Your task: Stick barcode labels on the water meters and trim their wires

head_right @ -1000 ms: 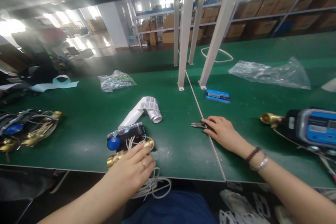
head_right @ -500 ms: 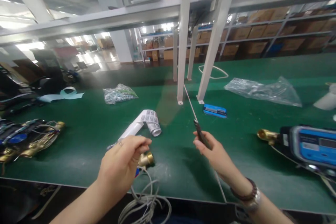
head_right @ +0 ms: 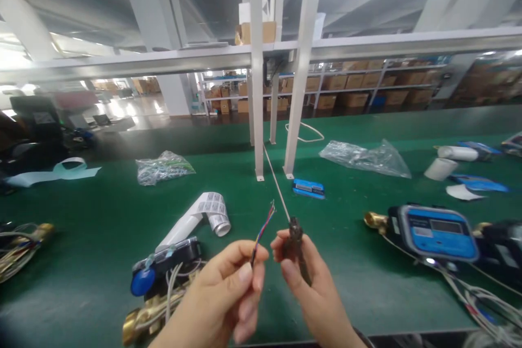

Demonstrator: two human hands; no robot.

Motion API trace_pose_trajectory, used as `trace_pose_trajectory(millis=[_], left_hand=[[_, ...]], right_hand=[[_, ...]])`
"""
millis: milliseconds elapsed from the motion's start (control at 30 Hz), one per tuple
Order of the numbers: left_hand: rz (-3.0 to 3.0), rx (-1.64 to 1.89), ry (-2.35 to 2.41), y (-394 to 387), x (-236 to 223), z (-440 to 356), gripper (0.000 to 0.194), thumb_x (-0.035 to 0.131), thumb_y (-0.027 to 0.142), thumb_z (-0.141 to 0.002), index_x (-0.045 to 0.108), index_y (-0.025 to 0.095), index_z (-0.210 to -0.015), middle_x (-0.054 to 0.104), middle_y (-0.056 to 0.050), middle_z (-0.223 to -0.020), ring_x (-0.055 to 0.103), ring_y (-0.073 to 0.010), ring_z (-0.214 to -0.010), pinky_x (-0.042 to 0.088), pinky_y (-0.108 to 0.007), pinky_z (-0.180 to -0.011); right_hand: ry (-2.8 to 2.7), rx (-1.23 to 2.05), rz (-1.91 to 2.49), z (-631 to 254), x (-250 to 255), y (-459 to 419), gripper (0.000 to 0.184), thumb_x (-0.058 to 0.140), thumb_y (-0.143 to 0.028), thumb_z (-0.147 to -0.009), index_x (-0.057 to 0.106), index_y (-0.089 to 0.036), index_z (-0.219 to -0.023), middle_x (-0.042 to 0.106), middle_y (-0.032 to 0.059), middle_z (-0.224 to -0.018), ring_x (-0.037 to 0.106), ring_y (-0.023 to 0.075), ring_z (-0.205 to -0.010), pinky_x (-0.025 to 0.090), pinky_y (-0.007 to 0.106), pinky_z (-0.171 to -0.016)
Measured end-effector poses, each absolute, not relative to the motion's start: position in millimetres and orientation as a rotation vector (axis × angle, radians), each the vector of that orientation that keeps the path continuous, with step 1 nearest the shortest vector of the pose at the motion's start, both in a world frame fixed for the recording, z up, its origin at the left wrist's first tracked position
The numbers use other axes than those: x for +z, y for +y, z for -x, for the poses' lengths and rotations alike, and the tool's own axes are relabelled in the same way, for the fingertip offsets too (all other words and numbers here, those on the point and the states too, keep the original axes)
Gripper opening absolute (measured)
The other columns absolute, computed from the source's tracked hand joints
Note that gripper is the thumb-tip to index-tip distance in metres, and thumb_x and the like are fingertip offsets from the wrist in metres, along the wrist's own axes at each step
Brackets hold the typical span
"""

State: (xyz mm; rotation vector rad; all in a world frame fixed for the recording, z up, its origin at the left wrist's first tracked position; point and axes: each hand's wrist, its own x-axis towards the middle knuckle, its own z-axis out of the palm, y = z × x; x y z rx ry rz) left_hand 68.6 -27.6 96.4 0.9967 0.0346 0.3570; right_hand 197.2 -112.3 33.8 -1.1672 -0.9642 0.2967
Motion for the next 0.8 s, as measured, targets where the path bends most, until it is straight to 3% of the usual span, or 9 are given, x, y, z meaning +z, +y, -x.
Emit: trace_pose_trajectory(millis=[67, 133, 300, 367, 467, 633, 733, 800], left_hand=[[-1.018, 0.309, 0.119, -29, 81, -72, 0.042, 0.072, 0.053, -0.073, 0.056, 0.017, -0.087, 0.048, 0.007, -0.062, 0.024, 0.0007, -0.036, 0.019, -0.013, -0.033], [-1.15, 0.32, 0.207, -30, 69, -71, 0.047, 0.067, 0.061, -0.073, 0.055, 0.016, -0.084, 0.045, 0.007, -0.058, 0.022, -0.0003, -0.036, 0.016, -0.015, -0.034], [-1.656, 0.541, 0.353, -31, 65, -58, 0.043, 0.05, 0.056, -0.087, 0.066, 0.016, -0.091, 0.055, 0.001, -0.062, 0.051, -0.0102, -0.06, 0.039, -0.021, -0.06], [-1.772, 0.584, 0.398, -31, 71, -52, 0.042, 0.048, 0.052, -0.088, 0.066, 0.016, -0.077, 0.056, -0.002, -0.062, 0.055, -0.0136, -0.067, 0.041, -0.023, -0.066], [-1.602, 0.468, 0.465, -29, 74, -47, 0.049, 0.055, 0.058, -0.08, 0.057, 0.014, -0.058, 0.051, 0.0, -0.055, 0.05, -0.0102, -0.05, 0.039, -0.022, -0.051], [-1.116, 0.487, 0.553, -26, 65, -37, 0.048, 0.076, 0.056, -0.064, 0.062, 0.013, -0.078, 0.058, 0.002, -0.059, 0.044, -0.0042, -0.039, 0.034, -0.015, -0.038], [-1.007, 0.58, 0.561, -25, 63, -31, 0.045, 0.08, 0.05, -0.063, 0.06, 0.013, -0.081, 0.06, 0.002, -0.063, 0.043, -0.002, -0.038, 0.033, -0.013, -0.037], [-0.978, 0.587, 0.572, -25, 63, -28, 0.046, 0.079, 0.051, -0.064, 0.059, 0.014, -0.084, 0.059, 0.004, -0.064, 0.034, 0.0, -0.035, 0.026, -0.012, -0.033]], right_hand=[[-0.956, 0.356, 1.047, -195, 43, -117, 0.024, 0.058, -0.039, -0.089, 0.056, -0.033, -0.112, 0.064, 0.0012, -0.104, 0.063, 0.0118, -0.085, 0.053, 0.021, -0.078], [-0.97, 0.419, 0.949, -190, 52, -118, 0.019, 0.058, -0.035, -0.09, 0.054, -0.033, -0.109, 0.062, -0.0001, -0.098, 0.06, 0.0102, -0.078, 0.054, 0.021, -0.073], [-1.058, 0.26, 1.021, -175, 63, -113, 0.012, 0.057, -0.021, -0.09, 0.053, -0.03, -0.097, 0.055, -0.0031, -0.082, 0.057, 0.0078, -0.071, 0.051, 0.016, -0.065], [-1.172, 0.247, 1.13, -170, 65, -112, 0.01, 0.053, -0.019, -0.091, 0.052, -0.028, -0.096, 0.055, -0.0025, -0.083, 0.057, 0.0079, -0.069, 0.051, 0.016, -0.063], [-1.316, 0.215, 1.247, -169, 67, -113, 0.011, 0.053, -0.017, -0.089, 0.054, -0.026, -0.095, 0.057, -0.0022, -0.081, 0.058, 0.0088, -0.071, 0.05, 0.016, -0.066], [-1.252, 0.149, 1.341, -181, 61, -117, 0.021, 0.054, -0.023, -0.09, 0.055, -0.03, -0.109, 0.06, -0.0023, -0.081, 0.061, 0.0099, -0.071, 0.051, 0.016, -0.065], [-1.401, 0.263, 1.539, -182, 53, -117, 0.027, 0.057, -0.029, -0.088, 0.058, -0.031, -0.115, 0.063, 0.0017, -0.097, 0.063, 0.0149, -0.088, 0.053, 0.023, -0.079], [-1.458, 0.355, 1.599, -179, 47, -117, 0.029, 0.055, -0.031, -0.089, 0.058, -0.032, -0.118, 0.063, 0.0033, -0.107, 0.062, 0.0173, -0.098, 0.052, 0.027, -0.086]])
